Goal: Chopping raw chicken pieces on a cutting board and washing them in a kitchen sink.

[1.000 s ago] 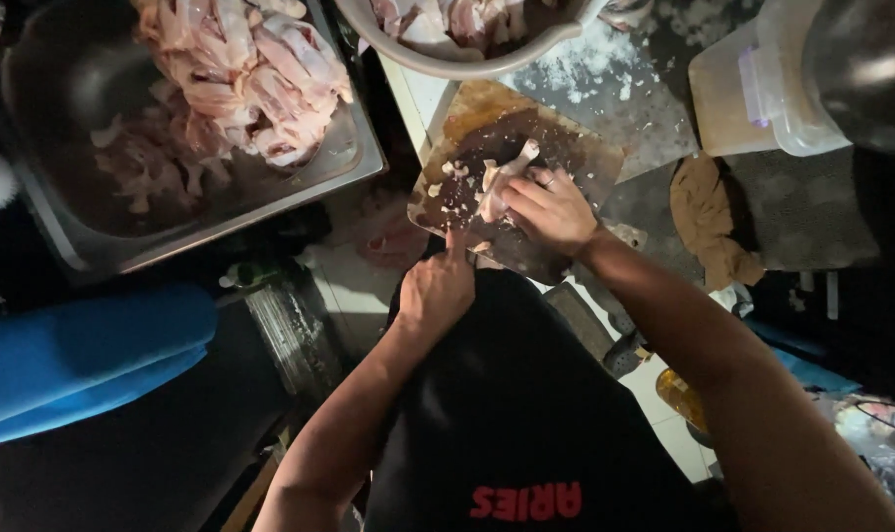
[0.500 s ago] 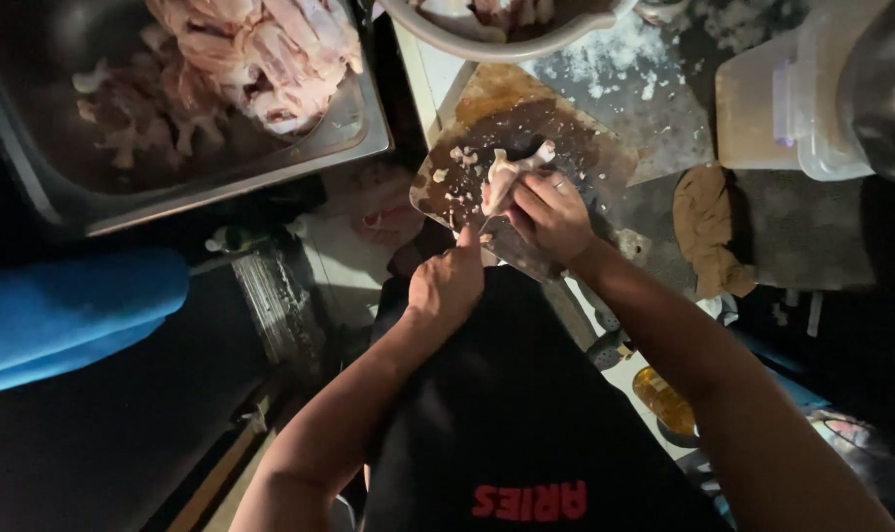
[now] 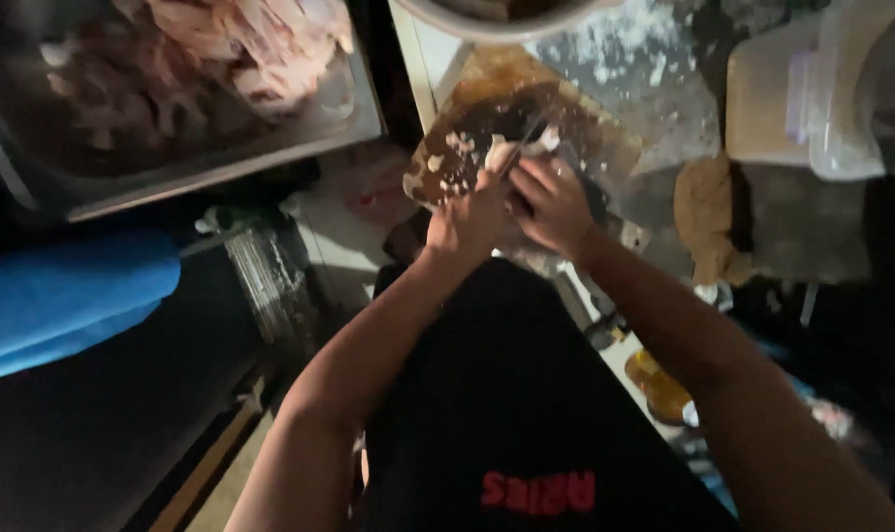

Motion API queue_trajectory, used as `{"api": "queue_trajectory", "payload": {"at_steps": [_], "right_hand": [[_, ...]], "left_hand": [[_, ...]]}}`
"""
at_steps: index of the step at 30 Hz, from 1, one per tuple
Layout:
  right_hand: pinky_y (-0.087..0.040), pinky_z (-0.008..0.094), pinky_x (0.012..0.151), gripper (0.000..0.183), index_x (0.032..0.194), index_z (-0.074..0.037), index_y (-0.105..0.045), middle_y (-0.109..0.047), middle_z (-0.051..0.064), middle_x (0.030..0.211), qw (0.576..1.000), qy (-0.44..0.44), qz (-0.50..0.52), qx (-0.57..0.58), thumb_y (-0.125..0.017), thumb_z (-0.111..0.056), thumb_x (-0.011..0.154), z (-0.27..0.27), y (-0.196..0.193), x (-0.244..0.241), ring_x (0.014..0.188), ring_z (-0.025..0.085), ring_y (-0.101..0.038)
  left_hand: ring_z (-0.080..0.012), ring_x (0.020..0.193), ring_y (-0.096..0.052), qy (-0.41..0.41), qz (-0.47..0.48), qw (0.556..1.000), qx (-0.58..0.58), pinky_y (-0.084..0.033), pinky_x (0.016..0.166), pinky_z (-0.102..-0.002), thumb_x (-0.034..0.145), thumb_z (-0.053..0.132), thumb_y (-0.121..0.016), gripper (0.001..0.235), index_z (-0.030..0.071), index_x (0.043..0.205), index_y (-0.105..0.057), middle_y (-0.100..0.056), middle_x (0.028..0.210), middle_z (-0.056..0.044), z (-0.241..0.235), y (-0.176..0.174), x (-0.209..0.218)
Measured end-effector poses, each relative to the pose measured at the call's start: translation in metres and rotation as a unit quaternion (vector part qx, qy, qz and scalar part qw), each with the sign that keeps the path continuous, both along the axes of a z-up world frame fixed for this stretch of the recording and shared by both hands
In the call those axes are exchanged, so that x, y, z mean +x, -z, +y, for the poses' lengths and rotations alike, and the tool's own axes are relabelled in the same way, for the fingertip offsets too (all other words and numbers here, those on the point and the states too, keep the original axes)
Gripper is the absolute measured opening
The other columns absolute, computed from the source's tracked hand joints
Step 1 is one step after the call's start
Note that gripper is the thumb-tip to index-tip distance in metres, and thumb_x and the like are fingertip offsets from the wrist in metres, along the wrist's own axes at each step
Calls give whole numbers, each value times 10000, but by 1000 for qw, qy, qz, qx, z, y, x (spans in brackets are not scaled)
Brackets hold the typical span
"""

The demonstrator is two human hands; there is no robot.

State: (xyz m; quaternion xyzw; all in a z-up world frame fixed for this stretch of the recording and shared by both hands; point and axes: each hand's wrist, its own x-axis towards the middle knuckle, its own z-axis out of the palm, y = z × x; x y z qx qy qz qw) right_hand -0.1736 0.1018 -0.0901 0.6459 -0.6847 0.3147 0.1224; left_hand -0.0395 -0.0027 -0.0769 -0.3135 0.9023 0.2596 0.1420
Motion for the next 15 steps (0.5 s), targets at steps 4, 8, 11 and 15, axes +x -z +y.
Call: {"api": "queue_trajectory", "payload": {"at_steps": [4, 8, 11, 15], "right_hand": [[-496, 467, 755, 254, 1144, -42, -701, -667, 178, 1193, 1000, -26, -9, -3, -639, -224, 978, 2, 22, -8, 986, 401, -663], [-518, 481, 733, 271, 1176, -49, -711, -670, 170, 1174, 999, -19, -41, 10, -671, -223, 973, 0, 15, -8, 956, 399, -676], [-507, 512, 776, 311, 1180, -43, -694, -656, 186, 1162, 998, 7, -47, 42, -752, -164, 900, 5, 16, -5, 955, 416, -666], [-506, 512, 826, 354, 1165, -50, -720, -660, 189, 1194, 997, 26, -34, 61, -823, -145, 840, 12, 9, 2, 1032, 426, -663]], "left_hand": [[-255, 634, -766, 13, 59, 986, -155, -599, 549, -377, 842, 268, -558, 313, 194, 1146, -556, -723, 673, -11, 7, -15, 33], [-193, 662, -776, 28, 47, 978, -203, -593, 509, -332, 833, 279, -593, 351, 222, 1178, -617, -738, 723, 45, 1, -32, 12], [-364, 805, -780, 6, -3, 1000, 1, -624, 689, -489, 927, 280, -470, 227, 200, 1139, -450, -756, 820, -84, -12, -6, -27], [-277, 720, -743, 6, 146, 973, -179, -554, 628, -352, 988, 347, -443, 215, 166, 1044, -545, -702, 742, -52, -16, 12, -1]]}}
